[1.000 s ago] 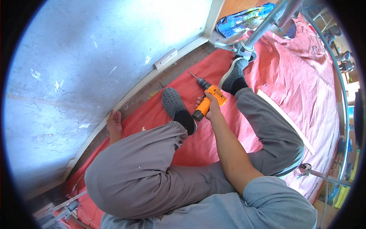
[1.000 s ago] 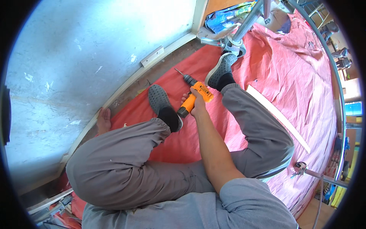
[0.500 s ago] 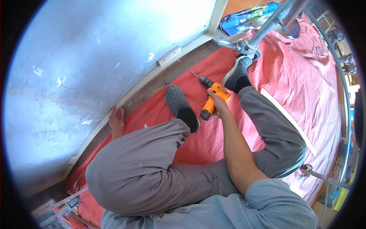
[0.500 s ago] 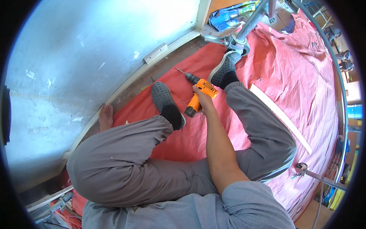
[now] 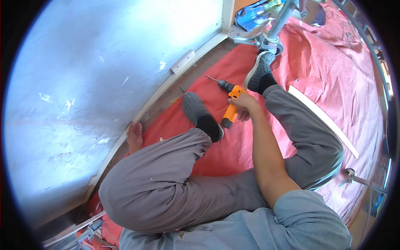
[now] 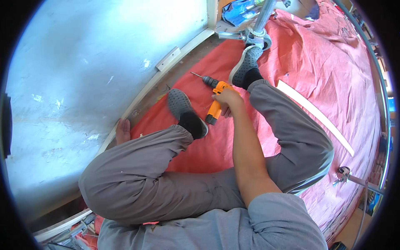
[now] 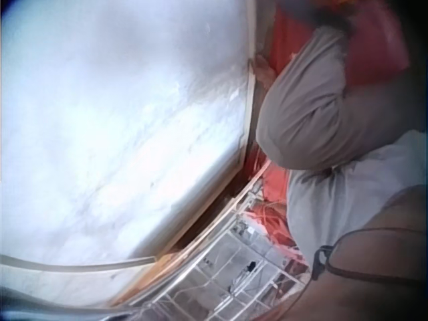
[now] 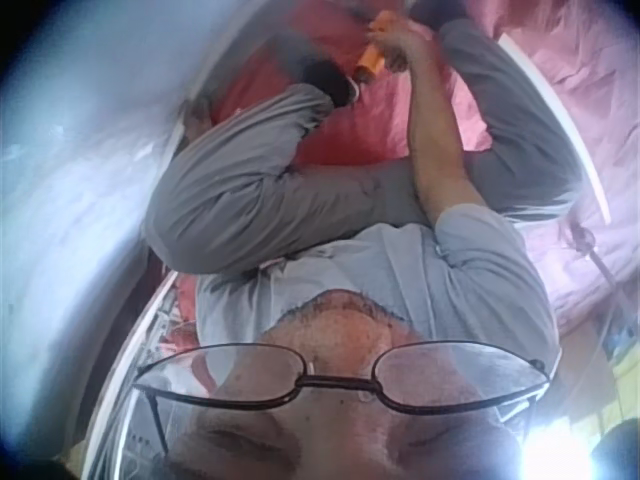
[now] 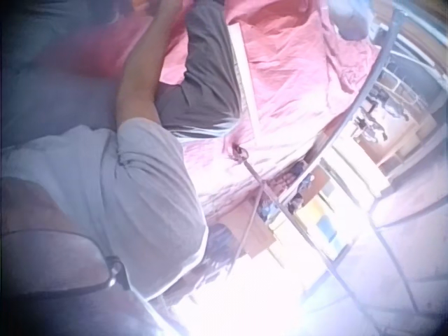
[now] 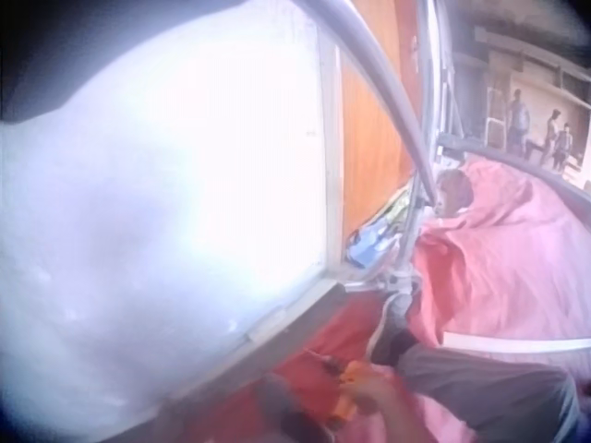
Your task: The person uses a power drill to create a hole in a wooden baseboard while holding it against a concrete wall, then manually positions the board and checks the alignment.
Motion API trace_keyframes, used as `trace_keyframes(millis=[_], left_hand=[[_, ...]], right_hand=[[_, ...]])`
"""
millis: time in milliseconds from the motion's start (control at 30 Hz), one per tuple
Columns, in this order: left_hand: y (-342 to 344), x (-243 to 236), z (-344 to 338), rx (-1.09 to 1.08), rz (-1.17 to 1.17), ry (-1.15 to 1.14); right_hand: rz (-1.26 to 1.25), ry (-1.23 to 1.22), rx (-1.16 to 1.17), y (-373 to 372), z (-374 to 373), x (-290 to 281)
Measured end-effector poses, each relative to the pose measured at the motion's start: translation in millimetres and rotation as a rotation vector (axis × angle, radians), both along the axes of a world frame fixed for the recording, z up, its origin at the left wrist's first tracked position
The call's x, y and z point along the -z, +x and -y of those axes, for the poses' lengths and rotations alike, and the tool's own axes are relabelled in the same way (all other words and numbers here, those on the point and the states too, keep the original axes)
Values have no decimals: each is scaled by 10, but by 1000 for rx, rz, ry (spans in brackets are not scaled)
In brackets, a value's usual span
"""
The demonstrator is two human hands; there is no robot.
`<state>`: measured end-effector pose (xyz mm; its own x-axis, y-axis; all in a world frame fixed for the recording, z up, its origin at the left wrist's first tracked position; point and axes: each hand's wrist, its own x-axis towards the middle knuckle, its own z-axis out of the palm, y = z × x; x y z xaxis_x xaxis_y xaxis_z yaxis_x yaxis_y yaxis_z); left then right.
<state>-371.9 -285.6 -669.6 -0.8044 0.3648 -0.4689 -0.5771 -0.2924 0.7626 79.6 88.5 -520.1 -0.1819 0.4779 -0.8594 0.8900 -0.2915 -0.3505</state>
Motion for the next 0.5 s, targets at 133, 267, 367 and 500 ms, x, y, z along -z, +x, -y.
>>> trace_keyframes(millis=[133,267,367,500], left_hand=[[99,-5,-92,9,54,-28],[-127,-28,43,-2,9,-15],[424,-39,88,48,-122,136],[263,-190,299,-151,21,-105]], right_hand=[[-151,145,76,-13,-265,-384],[-423,506,136,-149,-342,-1353],[-702,872,225,-10,-366,-1880],[-906,1453,443,-172,-71,-3156]])
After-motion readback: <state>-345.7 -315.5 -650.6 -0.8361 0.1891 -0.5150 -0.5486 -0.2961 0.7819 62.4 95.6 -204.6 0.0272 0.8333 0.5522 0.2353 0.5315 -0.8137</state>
